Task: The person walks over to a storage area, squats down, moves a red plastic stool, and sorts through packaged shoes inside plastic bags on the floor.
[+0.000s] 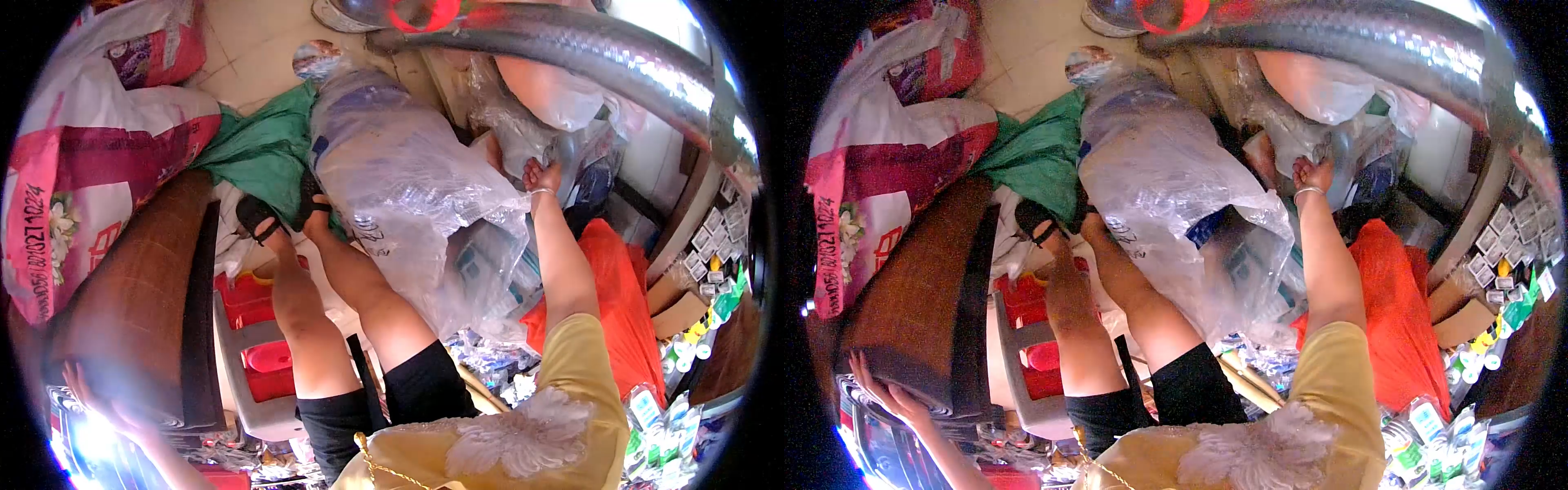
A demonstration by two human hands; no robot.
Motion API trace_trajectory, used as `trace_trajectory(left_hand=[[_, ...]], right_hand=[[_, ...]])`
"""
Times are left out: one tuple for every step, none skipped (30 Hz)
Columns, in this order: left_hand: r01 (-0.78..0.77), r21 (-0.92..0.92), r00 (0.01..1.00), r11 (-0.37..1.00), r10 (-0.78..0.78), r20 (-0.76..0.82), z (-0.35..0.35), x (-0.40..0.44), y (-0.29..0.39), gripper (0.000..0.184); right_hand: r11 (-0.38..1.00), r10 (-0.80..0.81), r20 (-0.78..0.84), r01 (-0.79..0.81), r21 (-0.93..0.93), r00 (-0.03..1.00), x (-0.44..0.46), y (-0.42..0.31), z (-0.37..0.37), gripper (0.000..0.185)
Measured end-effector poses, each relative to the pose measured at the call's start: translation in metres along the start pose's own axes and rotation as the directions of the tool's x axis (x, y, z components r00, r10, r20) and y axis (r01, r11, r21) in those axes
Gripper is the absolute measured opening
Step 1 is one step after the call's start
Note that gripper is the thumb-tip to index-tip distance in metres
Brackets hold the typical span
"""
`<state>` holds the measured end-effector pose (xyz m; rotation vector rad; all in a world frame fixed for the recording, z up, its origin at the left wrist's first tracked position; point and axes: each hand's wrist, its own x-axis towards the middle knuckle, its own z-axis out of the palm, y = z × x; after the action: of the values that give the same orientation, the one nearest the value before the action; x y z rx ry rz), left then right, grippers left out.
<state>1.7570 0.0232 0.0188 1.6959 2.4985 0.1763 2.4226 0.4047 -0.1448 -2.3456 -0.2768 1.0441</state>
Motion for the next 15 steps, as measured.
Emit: trace_trajectory(left_hand=[[0.028, 0.009, 1.0, 1.0, -0.028, -0.004, 0.001, 0.0, 0.001, 0.059], [0.054, 0.017, 0.999, 0.998, -0.054, -0.004, 0.002, 0.001, 0.003, 0.06], [0.058, 0.016, 0.998, 0.998, -0.059, 0.001, 0.001, 0.004, 0.006, 0.06], [0.052, -0.004, 0.999, 0.999, -0.052, 0.0, 0.001, 0.007, 0.009, 0.06], [0.046, -0.023, 0.999, 0.999, -0.047, -0.004, 0.0, 0.009, 0.012, 0.06], [0.053, -0.023, 0.999, 0.998, -0.053, -0.005, -0.001, 0.011, 0.015, 0.06], [0.056, -0.032, 0.998, 0.998, -0.056, -0.001, -0.002, 0.013, 0.016, 0.061], [0.057, -0.04, 0.998, 0.998, -0.057, 0.004, -0.002, 0.015, 0.016, 0.061], [0.063, -0.038, 0.998, 0.997, -0.063, 0.008, -0.001, 0.011, 0.01, 0.061], [0.065, -0.038, 0.998, 0.997, -0.065, 0.012, -0.001, 0.012, 0.014, 0.061], [0.089, -0.04, 0.996, 0.995, -0.089, 0.009, -0.003, 0.016, 0.021, 0.061], [0.115, -0.042, 0.993, 0.992, -0.115, 0.004, -0.003, 0.017, 0.024, 0.062], [0.131, -0.032, 0.991, 0.991, -0.131, -0.013, 0.0, 0.02, 0.025, 0.063], [0.148, 0.012, 0.989, 0.989, -0.147, -0.02, 0.0, 0.021, 0.031, 0.065], [0.136, 0.004, 0.99, 0.991, -0.135, -0.028, 0.0, 0.02, 0.029, 0.065]], right_hand=[[0.999, -0.003, -0.011, 0.002, -0.037, 1.0, 0.003, 0.002, 0.0, 0.059], [0.999, -0.003, -0.009, 0.003, -0.042, 1.0, 0.006, 0.004, 0.0, 0.059], [0.998, 0.067, 0.027, -0.067, 0.001, 0.997, -0.003, 0.005, 0.006, 0.059], [0.99, 0.134, 0.067, -0.137, 0.042, 0.989, -0.016, 0.007, 0.015, 0.06], [0.994, 0.11, 0.112, -0.107, -0.03, 0.988, -0.03, 0.012, 0.026, 0.06], [0.992, 0.089, 0.16, -0.073, -0.099, 0.983, -0.049, 0.019, 0.041, 0.061], [0.951, 0.009, 0.337, 0.095, -0.293, 0.942, -0.07, 0.022, 0.057, 0.058], [0.852, -0.024, 0.512, 0.285, -0.438, 0.858, -0.089, 0.023, 0.075, 0.054], [0.476, -0.107, 0.651, 0.614, -0.629, 0.751, -0.108, 0.017, 0.099, 0.047], [-0.028, -0.09, 0.786, 0.787, -0.616, 0.612, -0.116, 0.015, 0.121, 0.041], [-0.031, -0.087, 0.784, 0.785, -0.618, 0.614, -0.11, 0.021, 0.139, 0.041], [-0.316, -0.094, 0.852, 0.796, -0.516, 0.515, -0.1, 0.025, 0.16, 0.036], [-0.577, -0.069, 0.912, 0.729, -0.367, 0.405, -0.088, 0.027, 0.181, 0.031], [-0.584, -0.064, 0.915, 0.729, -0.358, 0.398, -0.069, 0.03, 0.194, 0.031], [-0.694, -0.069, 0.906, 0.633, -0.344, 0.417, -0.048, 0.034, 0.199, 0.03]])
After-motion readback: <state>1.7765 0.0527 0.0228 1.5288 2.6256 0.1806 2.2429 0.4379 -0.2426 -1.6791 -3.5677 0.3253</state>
